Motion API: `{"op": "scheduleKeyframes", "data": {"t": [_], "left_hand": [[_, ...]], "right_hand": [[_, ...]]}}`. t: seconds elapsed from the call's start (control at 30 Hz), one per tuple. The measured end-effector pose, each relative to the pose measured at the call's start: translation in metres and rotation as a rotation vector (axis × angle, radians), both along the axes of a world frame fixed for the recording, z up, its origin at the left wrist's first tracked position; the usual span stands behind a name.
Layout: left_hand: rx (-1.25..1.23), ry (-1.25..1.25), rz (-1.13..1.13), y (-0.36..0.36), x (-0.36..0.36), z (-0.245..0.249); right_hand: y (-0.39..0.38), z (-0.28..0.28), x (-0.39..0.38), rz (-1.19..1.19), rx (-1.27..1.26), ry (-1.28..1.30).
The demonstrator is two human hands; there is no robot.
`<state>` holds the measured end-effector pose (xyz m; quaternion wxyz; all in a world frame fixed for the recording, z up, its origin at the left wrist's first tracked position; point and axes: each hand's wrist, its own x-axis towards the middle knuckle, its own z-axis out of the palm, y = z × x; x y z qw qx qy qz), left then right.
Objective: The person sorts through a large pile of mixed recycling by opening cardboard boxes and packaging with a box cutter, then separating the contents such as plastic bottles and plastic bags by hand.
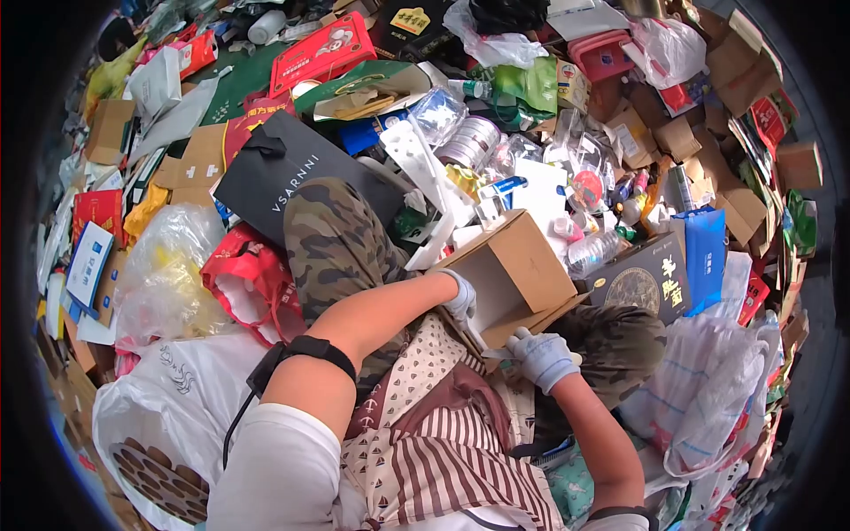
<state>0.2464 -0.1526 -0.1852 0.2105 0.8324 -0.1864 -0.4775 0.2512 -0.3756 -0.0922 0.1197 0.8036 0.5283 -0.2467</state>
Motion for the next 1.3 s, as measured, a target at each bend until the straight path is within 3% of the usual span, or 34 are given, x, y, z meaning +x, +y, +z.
{"op": "scheduleKeyframes", "data": {"t": [0.17,0.27,0.33,0.37,0.43,0.5,0.53,0.63,0.67,0.7,0.73,0.77,0.8,0.83,0.87,0.93,1.03,1.07,1.1,1.23,1.3], "left_hand": [[-0.039,-0.174,0.198,0.001,0.009,0.009],[-0.044,-0.514,0.285,-0.007,0.017,0.017],[-0.254,-0.943,0.723,0.005,0.018,0.05],[-0.522,-1.123,0.876,0.027,0.024,0.067],[-0.864,-1.043,1.343,0.086,0.028,0.124],[-0.398,-1.51,1.441,0.151,0.025,0.172],[0.048,-1.764,1.368,0.177,0.021,0.181],[0.354,-1.999,1.294,0.164,0.0,0.21],[0.097,-1.958,1.152,0.15,-0.005,0.207],[-0.193,-1.728,1.023,0.141,-0.008,0.198],[-0.306,-1.51,0.865,0.14,-0.005,0.18],[-0.359,-1.325,0.839,0.14,-0.003,0.163],[-0.654,-0.959,1.052,0.141,0.003,0.136],[-1.001,-0.674,1.14,0.16,0.02,0.086],[-1.069,-0.489,1.098,0.167,0.016,0.085],[-1.308,-0.065,1.078,0.162,0.001,0.09],[-1.738,0.045,1.117,0.154,-0.02,0.097],[-1.88,0.097,1.126,0.152,-0.024,0.095],[-1.888,0.067,1.182,0.153,-0.024,0.085],[-1.443,-0.056,1.884,0.13,-0.026,0.051],[-1.371,-0.133,1.895,0.111,-0.018,0.053]], "right_hand": [[0.0,0.0,0.0,-0.007,0.023,-0.052],[-0.003,-0.005,0.002,0.003,0.045,-0.039],[-0.003,-0.009,0.004,-0.007,-0.01,-0.011],[-0.002,-0.01,0.005,-0.014,-0.035,0.001],[-0.002,-0.009,0.014,-0.013,-0.004,0.014],[-0.002,-0.009,0.028,0.021,0.099,0.007],[0.003,0.004,0.034,0.037,0.117,0.011],[0.013,0.043,0.05,0.098,0.392,0.006],[0.017,0.061,0.055,0.09,0.55,-0.003],[0.02,0.079,0.064,0.008,0.691,0.012],[0.026,0.098,0.074,-0.095,0.862,0.106],[0.027,0.109,0.091,-0.169,1.016,0.174],[0.028,0.11,0.112,-0.158,1.207,0.228],[0.035,0.134,0.105,-0.594,1.267,0.635],[0.038,0.135,0.12,-0.732,1.361,0.698],[0.041,0.134,0.145,-0.914,1.372,0.769],[0.058,0.082,0.161,-1.307,1.212,0.82],[0.048,0.017,0.183,-1.399,1.137,0.903],[0.043,-0.027,0.185,-1.481,1.069,0.955],[0.024,-0.142,0.162,-1.617,0.979,0.934],[0.015,-0.163,0.163,-1.566,1.035,0.779]]}}
